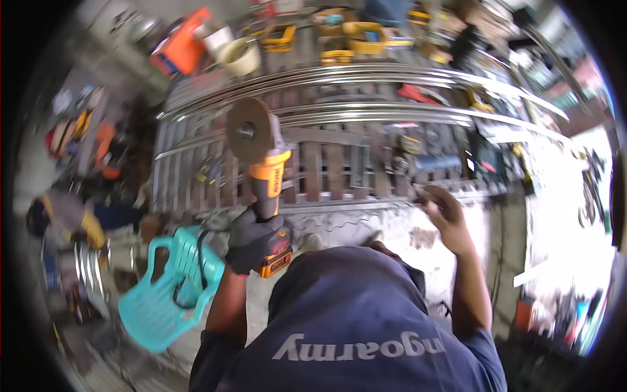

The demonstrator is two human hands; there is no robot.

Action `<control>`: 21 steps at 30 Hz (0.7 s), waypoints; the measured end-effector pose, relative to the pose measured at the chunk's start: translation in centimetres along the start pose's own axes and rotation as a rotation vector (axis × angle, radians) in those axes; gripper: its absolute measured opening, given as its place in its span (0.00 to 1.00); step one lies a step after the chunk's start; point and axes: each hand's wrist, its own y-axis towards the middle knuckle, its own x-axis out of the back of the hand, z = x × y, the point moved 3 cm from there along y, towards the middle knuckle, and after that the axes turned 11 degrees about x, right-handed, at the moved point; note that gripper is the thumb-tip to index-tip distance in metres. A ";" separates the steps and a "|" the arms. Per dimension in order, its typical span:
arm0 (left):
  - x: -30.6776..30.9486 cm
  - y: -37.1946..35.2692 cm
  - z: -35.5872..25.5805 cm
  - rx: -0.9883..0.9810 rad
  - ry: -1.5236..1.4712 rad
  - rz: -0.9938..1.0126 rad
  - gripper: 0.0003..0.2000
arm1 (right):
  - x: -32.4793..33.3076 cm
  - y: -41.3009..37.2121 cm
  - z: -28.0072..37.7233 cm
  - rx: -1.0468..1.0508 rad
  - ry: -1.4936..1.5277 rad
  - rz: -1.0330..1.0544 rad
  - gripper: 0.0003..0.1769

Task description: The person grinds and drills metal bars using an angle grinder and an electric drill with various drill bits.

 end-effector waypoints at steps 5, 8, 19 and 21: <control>-7.3 -0.4 -10.0 -0.055 -0.226 0.659 0.19 | -11.9 4.6 9.5 0.340 0.271 0.073 0.33; -11.2 -2.0 -14.7 -0.008 -0.289 1.208 0.28 | -13.8 5.5 12.6 0.221 0.656 0.089 0.42; -21.2 -7.0 -17.8 -0.235 0.096 1.481 0.21 | -6.8 -5.0 20.6 0.576 0.762 -0.216 0.47; -23.3 -8.7 -18.2 -0.317 0.148 1.391 0.20 | -5.1 -6.1 20.7 0.592 0.660 -0.211 0.49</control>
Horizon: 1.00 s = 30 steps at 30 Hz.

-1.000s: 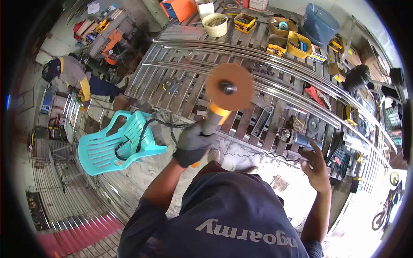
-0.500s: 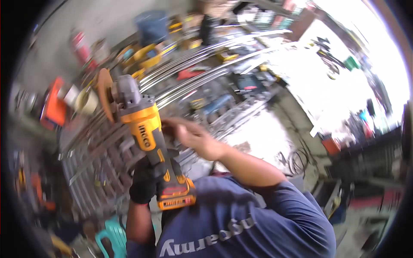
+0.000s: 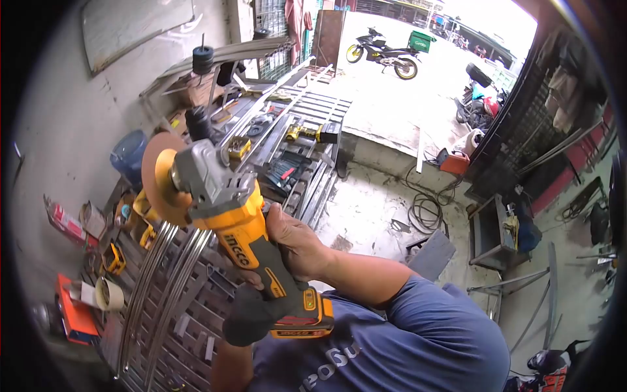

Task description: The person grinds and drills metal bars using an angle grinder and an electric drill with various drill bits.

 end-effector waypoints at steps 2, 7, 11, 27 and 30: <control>-1.5 1.3 -1.1 0.030 -0.061 -0.059 0.17 | 1.3 0.6 1.9 -0.027 -0.125 -0.003 0.55; -3.0 5.5 -2.9 -0.264 0.629 -0.195 0.10 | 3.8 2.4 5.8 -0.107 0.114 -0.149 0.54; -5.2 8.9 -3.5 -0.111 0.356 -0.381 0.08 | 8.7 3.3 6.3 -0.093 0.134 -0.105 0.57; -3.7 15.8 -1.5 -0.014 0.469 -0.450 0.13 | 19.5 5.8 6.1 0.058 -0.785 -0.176 0.49; -0.6 14.0 2.3 -0.087 0.704 -0.634 0.15 | 21.9 6.5 6.1 -0.142 -0.876 -0.169 0.44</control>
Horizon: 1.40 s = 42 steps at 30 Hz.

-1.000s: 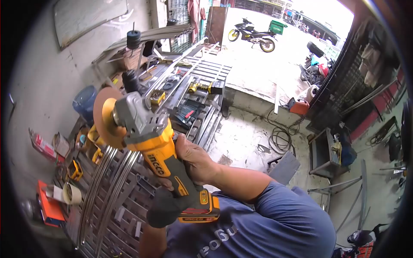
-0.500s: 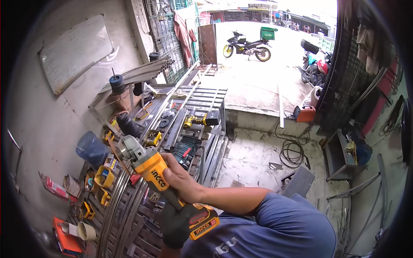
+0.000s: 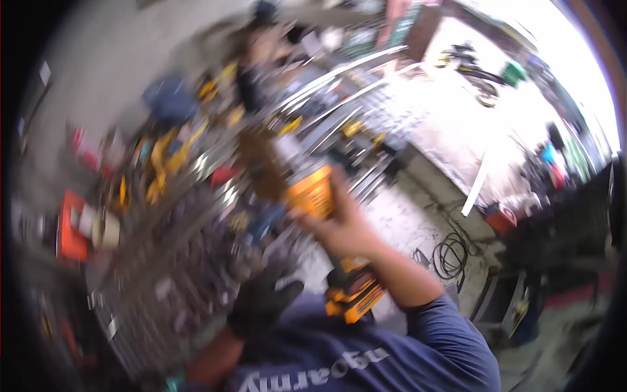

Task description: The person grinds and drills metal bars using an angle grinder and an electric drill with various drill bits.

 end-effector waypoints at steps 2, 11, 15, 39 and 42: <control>1.5 -0.3 4.4 -0.080 0.263 -0.047 0.12 | 0.0 0.1 -1.4 -0.153 0.072 0.023 0.37; 4.8 0.5 25.8 0.499 0.280 -0.304 0.39 | -5.0 2.3 -8.4 -0.390 -0.097 0.225 0.26; 4.2 1.5 29.3 0.537 0.291 -0.143 0.53 | -8.4 3.5 -11.5 -0.434 -0.244 0.363 0.29; -1.6 0.4 38.2 0.292 0.219 -0.152 0.50 | -18.3 7.1 -18.4 -0.831 -0.816 0.830 0.38; -1.5 0.4 38.0 0.302 0.230 -0.155 0.50 | -18.4 7.0 -18.5 -0.815 -0.828 0.843 0.38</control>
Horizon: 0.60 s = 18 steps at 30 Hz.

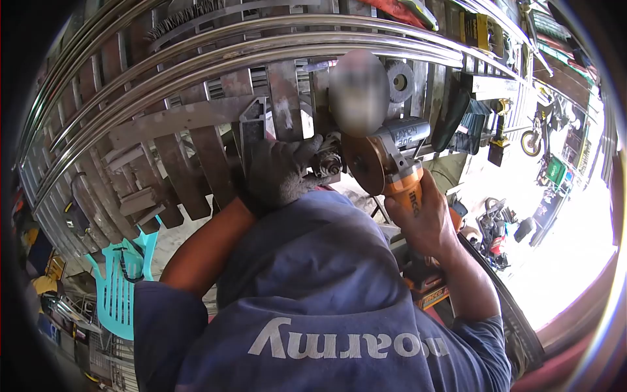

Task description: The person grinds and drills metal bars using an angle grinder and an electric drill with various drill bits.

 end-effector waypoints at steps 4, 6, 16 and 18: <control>-0.1 0.1 0.1 -0.006 0.004 0.005 0.50 | -0.2 0.2 0.0 -0.016 -0.018 0.014 0.39; -0.2 0.0 0.2 -0.019 0.020 -0.008 0.50 | -0.4 0.1 -0.2 -0.012 -0.011 0.017 0.38; -0.1 0.3 0.2 -0.054 0.044 -0.063 0.49 | -0.5 0.5 0.0 -0.006 -0.016 0.055 0.39; -0.1 0.5 0.1 -0.061 0.018 -0.090 0.49 | -0.6 0.6 0.1 -0.017 -0.024 0.053 0.39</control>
